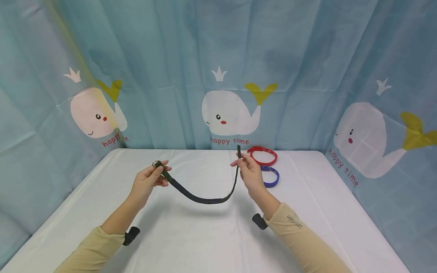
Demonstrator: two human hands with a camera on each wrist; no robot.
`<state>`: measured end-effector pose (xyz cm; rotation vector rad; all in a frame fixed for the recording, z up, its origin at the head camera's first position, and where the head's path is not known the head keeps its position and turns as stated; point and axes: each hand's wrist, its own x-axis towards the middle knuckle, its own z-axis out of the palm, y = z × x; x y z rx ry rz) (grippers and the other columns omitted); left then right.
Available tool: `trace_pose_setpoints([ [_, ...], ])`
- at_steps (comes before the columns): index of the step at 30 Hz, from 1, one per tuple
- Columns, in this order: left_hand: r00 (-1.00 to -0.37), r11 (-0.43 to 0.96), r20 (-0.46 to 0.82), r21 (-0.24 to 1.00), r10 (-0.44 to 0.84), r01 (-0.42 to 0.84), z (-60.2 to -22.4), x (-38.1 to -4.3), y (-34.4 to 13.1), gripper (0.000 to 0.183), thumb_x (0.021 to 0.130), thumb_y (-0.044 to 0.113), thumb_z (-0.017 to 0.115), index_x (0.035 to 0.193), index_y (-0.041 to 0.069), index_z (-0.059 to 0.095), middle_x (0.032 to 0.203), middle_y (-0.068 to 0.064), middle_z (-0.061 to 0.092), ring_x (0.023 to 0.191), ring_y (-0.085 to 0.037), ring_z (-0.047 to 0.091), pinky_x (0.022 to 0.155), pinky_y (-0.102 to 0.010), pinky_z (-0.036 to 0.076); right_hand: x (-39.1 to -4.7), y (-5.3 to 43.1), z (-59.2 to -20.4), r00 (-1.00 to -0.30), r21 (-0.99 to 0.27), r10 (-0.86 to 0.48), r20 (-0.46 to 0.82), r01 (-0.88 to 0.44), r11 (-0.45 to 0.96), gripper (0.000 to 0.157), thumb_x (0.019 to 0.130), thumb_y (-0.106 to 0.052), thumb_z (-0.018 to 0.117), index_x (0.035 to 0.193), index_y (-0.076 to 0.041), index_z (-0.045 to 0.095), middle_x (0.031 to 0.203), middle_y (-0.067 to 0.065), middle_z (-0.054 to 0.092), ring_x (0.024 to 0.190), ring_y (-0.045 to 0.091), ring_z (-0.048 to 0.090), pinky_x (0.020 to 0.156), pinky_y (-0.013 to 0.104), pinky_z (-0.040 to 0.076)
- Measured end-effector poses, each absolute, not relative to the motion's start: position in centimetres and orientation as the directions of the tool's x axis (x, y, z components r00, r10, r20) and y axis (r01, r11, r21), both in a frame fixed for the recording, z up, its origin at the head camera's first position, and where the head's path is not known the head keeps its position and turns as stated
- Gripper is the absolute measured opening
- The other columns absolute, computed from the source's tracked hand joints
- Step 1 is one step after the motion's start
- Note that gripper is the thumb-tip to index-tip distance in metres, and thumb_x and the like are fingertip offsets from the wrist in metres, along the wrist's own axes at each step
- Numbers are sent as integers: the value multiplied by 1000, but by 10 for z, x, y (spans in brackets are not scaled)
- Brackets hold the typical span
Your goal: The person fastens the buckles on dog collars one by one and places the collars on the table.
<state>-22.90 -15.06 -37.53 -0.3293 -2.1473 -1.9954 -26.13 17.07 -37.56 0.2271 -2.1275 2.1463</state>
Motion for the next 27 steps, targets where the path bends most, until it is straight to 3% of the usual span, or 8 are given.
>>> trace_pose_setpoints([
  [5,-979,6,204,979,23,205,-369,-225,-144,36,97,14,61,124,-9,58,96,4,69,64,-9,63,70,-26,54,-260,164,-375,-978,-979,-56,201,-197,-60,39,104,-14,48,141,-4,45,89,-1,65,51,9,47,49,18,41],
  [8,-979,-86,199,977,36,196,-367,-223,-142,31,95,13,64,121,-4,62,94,2,69,65,-8,61,72,-24,54,-261,163,-376,-980,-981,-54,190,-187,-59,37,102,-9,50,137,1,47,92,0,66,58,8,47,55,18,42],
  [12,-964,-172,253,957,87,235,-368,-224,-142,18,93,15,67,107,5,69,103,1,67,71,-6,59,76,-21,52,-260,165,-376,-986,-987,-33,162,-162,3,31,99,-10,55,128,2,54,100,0,70,75,12,51,68,23,43],
  [15,-957,-86,270,961,109,262,-368,-226,-141,26,94,18,66,114,2,68,111,-1,66,78,-8,58,79,-23,49,-261,167,-377,-988,-988,-25,151,-152,38,33,100,-15,56,130,-2,55,107,-1,70,97,18,56,82,31,44],
  [18,-968,46,227,971,103,233,-366,-226,-140,39,95,21,65,126,-2,62,121,-6,65,101,-15,58,93,-33,44,-262,169,-378,-989,-989,-29,148,-148,23,35,101,-16,55,133,-3,53,108,-1,70,110,20,58,93,37,44],
  [22,-979,118,181,974,96,192,-363,-227,-139,41,95,19,64,128,-5,59,139,-10,54,137,-26,38,112,-52,25,-263,169,-378,-988,-988,-37,152,-151,-23,37,100,-12,54,136,-1,51,98,-2,71,100,15,64,92,33,48],
  [24,-977,122,182,973,109,195,-362,-227,-139,40,96,16,63,128,-6,58,143,-12,49,139,-29,34,112,-54,22,-263,168,-377,-986,-986,-39,162,-161,-30,40,100,-11,55,138,1,50,95,-2,70,96,11,65,88,29,50],
  [27,-971,148,196,965,136,215,-360,-228,-138,41,98,14,59,134,-5,54,143,-14,49,128,-27,48,108,-50,31,-262,168,-376,-979,-980,-42,197,-197,-16,40,99,-9,56,137,2,49,94,-1,71,91,9,65,83,26,51],
])
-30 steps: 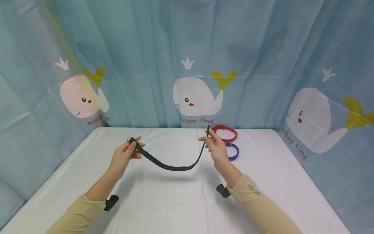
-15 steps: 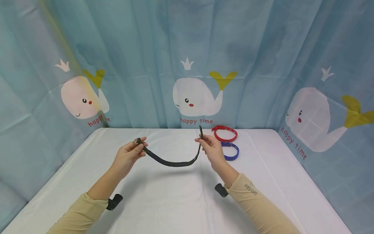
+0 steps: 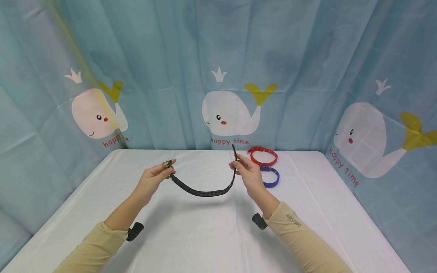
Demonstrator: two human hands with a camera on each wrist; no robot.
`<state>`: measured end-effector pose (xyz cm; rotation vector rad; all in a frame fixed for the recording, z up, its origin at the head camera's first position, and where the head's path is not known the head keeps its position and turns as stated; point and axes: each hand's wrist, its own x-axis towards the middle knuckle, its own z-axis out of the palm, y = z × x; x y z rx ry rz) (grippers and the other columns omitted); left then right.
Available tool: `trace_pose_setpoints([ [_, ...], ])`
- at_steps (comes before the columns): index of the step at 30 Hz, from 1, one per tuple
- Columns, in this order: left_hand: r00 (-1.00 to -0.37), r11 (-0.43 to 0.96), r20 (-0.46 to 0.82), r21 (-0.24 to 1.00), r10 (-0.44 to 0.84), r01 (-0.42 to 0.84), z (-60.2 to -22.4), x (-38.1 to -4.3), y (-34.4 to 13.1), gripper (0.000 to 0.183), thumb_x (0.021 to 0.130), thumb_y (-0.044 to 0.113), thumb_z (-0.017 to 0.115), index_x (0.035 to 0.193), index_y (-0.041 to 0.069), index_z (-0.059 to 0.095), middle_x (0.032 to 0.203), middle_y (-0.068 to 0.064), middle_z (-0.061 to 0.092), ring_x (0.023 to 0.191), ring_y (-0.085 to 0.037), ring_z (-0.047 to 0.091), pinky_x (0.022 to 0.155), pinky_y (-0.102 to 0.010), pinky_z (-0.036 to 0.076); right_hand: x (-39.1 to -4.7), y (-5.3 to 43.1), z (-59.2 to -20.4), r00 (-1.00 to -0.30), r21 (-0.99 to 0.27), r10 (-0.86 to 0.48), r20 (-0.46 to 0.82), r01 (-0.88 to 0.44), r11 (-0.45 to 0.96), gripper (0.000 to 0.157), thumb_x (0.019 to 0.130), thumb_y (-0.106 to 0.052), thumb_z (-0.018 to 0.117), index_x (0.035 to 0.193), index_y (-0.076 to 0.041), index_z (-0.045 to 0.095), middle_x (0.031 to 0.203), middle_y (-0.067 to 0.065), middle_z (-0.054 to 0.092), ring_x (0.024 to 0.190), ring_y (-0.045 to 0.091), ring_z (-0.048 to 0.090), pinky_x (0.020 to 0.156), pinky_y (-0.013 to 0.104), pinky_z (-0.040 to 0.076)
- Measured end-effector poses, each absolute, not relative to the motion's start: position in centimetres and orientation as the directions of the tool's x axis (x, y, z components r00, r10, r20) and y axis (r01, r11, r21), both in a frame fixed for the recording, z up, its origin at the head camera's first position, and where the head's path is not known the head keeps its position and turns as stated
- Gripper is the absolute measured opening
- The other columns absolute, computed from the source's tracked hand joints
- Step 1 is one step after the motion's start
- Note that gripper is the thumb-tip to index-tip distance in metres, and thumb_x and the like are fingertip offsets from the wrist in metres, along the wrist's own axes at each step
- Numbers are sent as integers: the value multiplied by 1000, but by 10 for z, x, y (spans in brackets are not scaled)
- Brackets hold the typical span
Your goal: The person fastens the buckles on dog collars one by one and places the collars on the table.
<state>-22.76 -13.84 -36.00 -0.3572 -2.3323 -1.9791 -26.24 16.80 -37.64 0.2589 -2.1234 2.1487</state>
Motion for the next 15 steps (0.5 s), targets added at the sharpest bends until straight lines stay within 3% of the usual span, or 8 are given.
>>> trace_pose_setpoints([
  [4,-952,190,252,940,173,283,-359,-231,-138,25,100,13,54,108,-8,65,141,-18,49,124,-30,51,97,-44,41,-261,167,-375,-959,-959,-47,280,-282,28,35,96,-5,59,129,3,53,94,6,72,86,9,66,79,25,50],
  [7,-925,210,310,911,220,355,-356,-233,-136,25,102,13,51,88,-7,59,140,-23,49,133,-38,41,94,-45,41,-260,165,-374,-946,-945,-56,319,-322,60,31,94,-3,62,124,6,57,96,8,71,87,8,66,81,22,50],
  [11,-900,237,350,880,262,411,-351,-234,-132,23,102,10,50,91,-7,61,132,-24,55,131,-36,44,89,-41,37,-257,163,-371,-925,-917,-88,369,-378,127,29,91,-3,66,119,7,64,104,7,71,87,8,62,78,19,48],
  [15,-894,291,354,856,274,428,-349,-235,-129,25,101,9,52,113,-8,65,115,-19,61,103,-27,49,79,-36,35,-255,159,-366,-883,-859,-140,449,-469,204,27,89,-3,69,115,5,68,105,11,69,84,12,57,69,22,45],
])
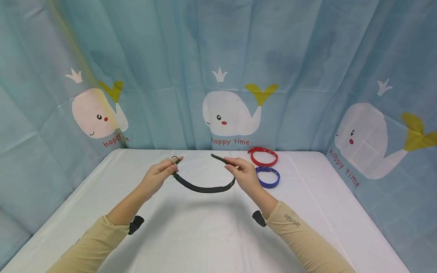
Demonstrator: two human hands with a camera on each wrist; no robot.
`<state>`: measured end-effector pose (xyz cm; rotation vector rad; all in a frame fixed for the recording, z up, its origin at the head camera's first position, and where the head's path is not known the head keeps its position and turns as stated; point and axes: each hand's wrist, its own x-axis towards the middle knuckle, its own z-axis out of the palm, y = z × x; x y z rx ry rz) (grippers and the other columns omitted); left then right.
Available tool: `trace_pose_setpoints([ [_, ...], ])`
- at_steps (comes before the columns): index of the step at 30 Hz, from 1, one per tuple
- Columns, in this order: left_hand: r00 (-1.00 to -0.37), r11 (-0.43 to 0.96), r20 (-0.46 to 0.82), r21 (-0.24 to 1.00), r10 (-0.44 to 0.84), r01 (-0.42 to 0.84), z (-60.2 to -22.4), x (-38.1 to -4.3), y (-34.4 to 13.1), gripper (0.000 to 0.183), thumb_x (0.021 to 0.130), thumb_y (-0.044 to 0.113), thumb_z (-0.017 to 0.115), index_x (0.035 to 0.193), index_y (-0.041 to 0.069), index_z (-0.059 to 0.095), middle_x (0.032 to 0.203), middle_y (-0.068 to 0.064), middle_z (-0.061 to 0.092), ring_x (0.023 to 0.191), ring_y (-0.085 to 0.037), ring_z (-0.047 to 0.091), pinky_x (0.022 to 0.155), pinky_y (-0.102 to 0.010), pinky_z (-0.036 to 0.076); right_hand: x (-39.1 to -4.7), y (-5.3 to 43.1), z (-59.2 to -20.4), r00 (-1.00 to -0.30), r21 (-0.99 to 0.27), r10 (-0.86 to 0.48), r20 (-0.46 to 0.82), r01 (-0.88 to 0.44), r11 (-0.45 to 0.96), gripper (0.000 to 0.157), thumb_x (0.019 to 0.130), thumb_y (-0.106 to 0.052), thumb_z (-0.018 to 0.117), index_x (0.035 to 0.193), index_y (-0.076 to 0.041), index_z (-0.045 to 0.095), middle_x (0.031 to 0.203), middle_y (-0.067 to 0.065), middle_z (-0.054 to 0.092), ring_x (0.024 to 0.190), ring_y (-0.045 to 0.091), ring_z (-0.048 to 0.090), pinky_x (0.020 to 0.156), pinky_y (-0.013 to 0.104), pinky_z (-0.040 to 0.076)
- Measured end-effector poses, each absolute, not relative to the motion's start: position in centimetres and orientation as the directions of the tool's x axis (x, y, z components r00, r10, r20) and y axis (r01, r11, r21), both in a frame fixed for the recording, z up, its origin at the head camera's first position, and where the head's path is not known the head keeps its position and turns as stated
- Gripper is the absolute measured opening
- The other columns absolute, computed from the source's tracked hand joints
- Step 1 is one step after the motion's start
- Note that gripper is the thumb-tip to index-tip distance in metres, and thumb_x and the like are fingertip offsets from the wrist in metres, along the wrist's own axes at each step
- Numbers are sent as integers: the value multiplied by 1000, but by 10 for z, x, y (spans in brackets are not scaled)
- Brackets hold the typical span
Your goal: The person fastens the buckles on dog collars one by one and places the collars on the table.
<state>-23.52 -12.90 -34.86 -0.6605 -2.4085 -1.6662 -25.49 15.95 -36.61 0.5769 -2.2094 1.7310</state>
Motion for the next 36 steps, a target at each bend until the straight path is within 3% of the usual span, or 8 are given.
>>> trace_pose_setpoints([
  [4,-888,342,337,832,314,437,-347,-235,-127,35,101,11,52,131,-6,56,104,-13,60,91,-22,42,75,-34,37,-254,158,-363,-843,-803,-193,502,-537,258,26,88,-1,69,113,4,69,98,14,69,83,13,54,69,24,45],
  [10,-896,427,296,799,332,423,-344,-234,-125,35,101,15,54,130,-3,58,92,-6,55,83,-20,41,68,-33,35,-253,156,-361,-773,-719,-265,576,-634,284,25,84,2,72,108,7,70,93,15,71,83,11,57,72,26,46],
  [20,-871,510,306,717,384,476,-340,-235,-114,32,98,14,58,126,0,63,88,-3,58,80,-18,45,66,-32,40,-253,147,-360,-620,-557,-399,676,-784,274,26,79,6,74,105,6,72,90,11,71,85,22,62,71,24,50],
  [26,-856,510,326,697,401,504,-340,-235,-109,29,97,14,59,121,-2,66,86,-3,57,77,-18,45,64,-31,40,-250,146,-359,-616,-545,-421,666,-787,289,27,79,5,75,106,4,72,90,8,71,85,20,60,69,24,50],
  [36,-912,382,316,834,262,398,-348,-232,-99,29,97,14,60,119,-4,65,97,-7,61,88,-18,49,74,-31,43,-248,146,-367,-639,-575,-407,653,-768,282,25,80,4,75,105,3,73,90,8,71,80,17,57,68,23,49],
])
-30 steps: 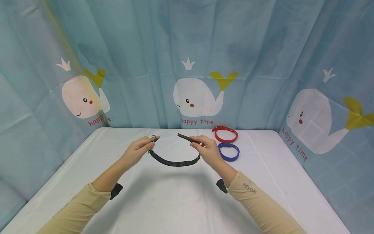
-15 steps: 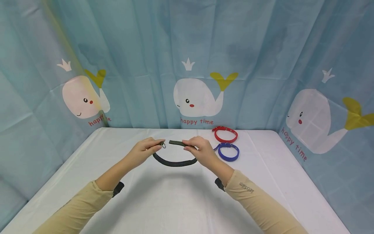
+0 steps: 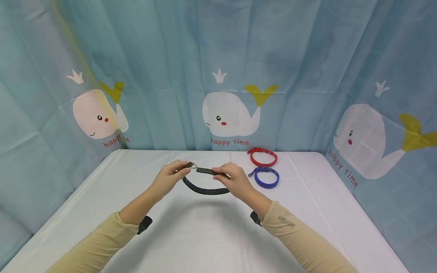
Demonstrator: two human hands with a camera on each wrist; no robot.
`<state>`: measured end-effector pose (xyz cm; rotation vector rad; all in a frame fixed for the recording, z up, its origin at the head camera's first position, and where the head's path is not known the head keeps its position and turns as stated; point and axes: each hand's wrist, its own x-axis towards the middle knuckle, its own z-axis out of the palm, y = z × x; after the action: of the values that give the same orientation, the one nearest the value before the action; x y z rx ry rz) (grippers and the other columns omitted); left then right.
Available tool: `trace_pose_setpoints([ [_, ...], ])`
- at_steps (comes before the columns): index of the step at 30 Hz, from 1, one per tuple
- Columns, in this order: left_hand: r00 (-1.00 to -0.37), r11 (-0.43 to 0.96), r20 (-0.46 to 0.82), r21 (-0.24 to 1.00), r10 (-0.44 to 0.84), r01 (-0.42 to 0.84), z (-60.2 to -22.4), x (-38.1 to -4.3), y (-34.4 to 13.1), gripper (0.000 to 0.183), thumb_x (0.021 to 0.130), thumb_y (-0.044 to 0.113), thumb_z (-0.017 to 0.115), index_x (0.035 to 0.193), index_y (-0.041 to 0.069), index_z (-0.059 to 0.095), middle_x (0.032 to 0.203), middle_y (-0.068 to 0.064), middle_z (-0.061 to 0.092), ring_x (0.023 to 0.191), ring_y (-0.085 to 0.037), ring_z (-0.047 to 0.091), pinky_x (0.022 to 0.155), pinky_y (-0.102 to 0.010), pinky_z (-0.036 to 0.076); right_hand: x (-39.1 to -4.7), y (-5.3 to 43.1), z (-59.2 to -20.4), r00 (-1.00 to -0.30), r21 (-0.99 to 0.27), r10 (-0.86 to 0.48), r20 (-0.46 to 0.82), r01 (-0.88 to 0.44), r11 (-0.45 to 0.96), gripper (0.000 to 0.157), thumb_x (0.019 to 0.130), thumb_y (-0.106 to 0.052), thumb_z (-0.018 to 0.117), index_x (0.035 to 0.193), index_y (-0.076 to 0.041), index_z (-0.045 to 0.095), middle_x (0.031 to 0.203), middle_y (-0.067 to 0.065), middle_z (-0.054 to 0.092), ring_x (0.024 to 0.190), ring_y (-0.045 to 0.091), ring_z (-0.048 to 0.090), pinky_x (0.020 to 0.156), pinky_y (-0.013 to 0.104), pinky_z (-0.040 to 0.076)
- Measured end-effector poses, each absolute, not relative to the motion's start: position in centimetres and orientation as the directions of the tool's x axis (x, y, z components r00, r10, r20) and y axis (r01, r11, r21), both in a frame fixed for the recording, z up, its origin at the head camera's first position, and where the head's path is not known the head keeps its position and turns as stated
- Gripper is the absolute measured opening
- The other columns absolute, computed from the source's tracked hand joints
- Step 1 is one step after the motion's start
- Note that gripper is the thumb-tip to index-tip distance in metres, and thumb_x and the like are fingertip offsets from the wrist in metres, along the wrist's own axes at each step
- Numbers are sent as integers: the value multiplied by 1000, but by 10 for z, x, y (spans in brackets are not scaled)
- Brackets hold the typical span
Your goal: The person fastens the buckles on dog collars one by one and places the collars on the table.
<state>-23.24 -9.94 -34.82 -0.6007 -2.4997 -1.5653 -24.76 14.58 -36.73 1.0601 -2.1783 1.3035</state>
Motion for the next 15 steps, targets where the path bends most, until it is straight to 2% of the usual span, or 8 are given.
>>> trace_pose_setpoints([
  [9,-932,348,268,873,245,343,-350,-230,-86,30,97,16,60,122,-1,66,101,-6,63,90,-19,49,76,-32,42,-246,142,-368,-659,-589,-329,676,-752,296,24,82,4,73,106,3,72,94,9,72,85,20,62,76,30,50],
  [15,-953,275,186,928,238,250,-353,-231,-82,35,98,16,58,128,-2,61,113,-12,64,101,-22,54,89,-40,44,-244,141,-368,-637,-574,-290,714,-770,279,22,82,6,72,105,5,71,92,12,71,83,20,62,75,25,50],
])
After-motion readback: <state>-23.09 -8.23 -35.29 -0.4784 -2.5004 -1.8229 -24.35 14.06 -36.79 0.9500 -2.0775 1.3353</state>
